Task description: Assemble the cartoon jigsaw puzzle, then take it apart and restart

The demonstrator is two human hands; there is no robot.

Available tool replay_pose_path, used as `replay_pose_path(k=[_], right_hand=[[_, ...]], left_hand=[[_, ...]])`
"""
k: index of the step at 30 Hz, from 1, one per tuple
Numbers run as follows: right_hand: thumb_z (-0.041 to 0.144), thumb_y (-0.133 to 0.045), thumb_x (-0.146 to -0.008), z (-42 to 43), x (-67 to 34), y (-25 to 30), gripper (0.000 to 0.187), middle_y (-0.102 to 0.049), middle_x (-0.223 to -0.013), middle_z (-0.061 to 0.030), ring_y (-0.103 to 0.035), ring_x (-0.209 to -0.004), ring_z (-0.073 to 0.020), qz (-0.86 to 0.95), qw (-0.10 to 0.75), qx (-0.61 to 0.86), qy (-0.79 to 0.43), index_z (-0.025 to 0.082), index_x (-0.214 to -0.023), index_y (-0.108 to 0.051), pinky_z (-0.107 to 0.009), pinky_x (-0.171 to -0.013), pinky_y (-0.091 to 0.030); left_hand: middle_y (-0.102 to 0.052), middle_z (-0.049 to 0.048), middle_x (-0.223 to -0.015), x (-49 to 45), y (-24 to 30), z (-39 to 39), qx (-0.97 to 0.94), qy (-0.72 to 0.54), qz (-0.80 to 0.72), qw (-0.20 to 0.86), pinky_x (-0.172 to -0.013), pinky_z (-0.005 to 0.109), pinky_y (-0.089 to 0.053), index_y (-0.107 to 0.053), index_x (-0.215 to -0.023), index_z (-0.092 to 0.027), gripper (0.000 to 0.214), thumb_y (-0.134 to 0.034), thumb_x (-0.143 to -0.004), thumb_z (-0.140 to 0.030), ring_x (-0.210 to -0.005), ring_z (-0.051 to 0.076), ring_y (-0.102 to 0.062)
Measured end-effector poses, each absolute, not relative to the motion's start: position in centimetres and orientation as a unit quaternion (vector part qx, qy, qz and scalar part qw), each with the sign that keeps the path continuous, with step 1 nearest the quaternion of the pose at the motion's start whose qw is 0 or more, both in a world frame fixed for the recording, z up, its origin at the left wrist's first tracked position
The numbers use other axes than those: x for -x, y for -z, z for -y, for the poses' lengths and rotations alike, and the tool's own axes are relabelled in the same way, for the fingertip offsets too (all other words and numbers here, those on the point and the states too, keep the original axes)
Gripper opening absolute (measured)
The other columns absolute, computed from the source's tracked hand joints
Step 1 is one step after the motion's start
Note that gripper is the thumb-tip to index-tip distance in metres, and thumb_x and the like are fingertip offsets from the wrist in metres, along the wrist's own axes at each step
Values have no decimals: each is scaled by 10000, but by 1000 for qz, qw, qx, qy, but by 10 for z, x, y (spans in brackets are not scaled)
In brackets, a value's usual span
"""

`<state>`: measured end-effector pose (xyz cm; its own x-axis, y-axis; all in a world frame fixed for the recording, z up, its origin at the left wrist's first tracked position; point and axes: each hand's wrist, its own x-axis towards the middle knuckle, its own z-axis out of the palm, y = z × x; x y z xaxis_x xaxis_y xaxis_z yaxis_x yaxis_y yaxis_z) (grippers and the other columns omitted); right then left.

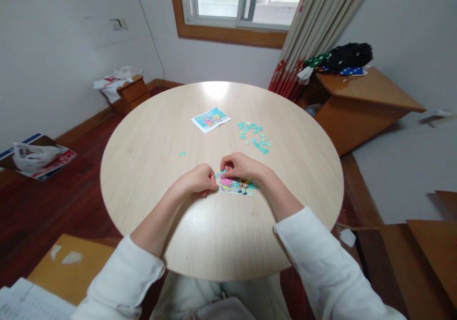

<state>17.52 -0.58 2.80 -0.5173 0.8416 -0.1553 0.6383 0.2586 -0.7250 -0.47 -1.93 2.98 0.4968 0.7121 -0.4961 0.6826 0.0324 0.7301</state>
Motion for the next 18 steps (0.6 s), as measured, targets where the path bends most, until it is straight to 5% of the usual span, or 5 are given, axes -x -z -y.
replay_pose_path(k=[6, 13, 18], right_hand=[[155, -663, -661, 5, -176, -24, 76, -504, -572, 47, -443, -544, -77, 777, 152, 461, -401, 143, -723, -621, -218, -520, -325], [299, -644, -703, -2, -182, -15, 153, -536, -592, 16, -475, -560, -97, 711, 305, 462, -434, 157, -672, -596, -243, -539, -367], [312, -592, -726, -22, -220, -9, 146, -548, -631, -1, -480, -594, -122, 639, 448, 569, -260, 172, -684, -584, -271, -593, -398]], left_hand=[[-430, -32, -329, 11, -33, 15, -694, -58, -493, 522, -396, 222, -210, -472, -412, -168, 225, -592, -603, -171, -336, 70, -350], [-318, -74, -393, 19, -28, -8, -580, -383, -573, 434, -443, 220, -192, -362, -451, -185, 341, -555, -724, -252, -397, 53, -265], [-300, -70, -444, 14, -10, -18, -559, -469, -588, 349, -484, 219, -224, -327, -459, -184, 311, -517, -704, -165, -456, 65, -284]])
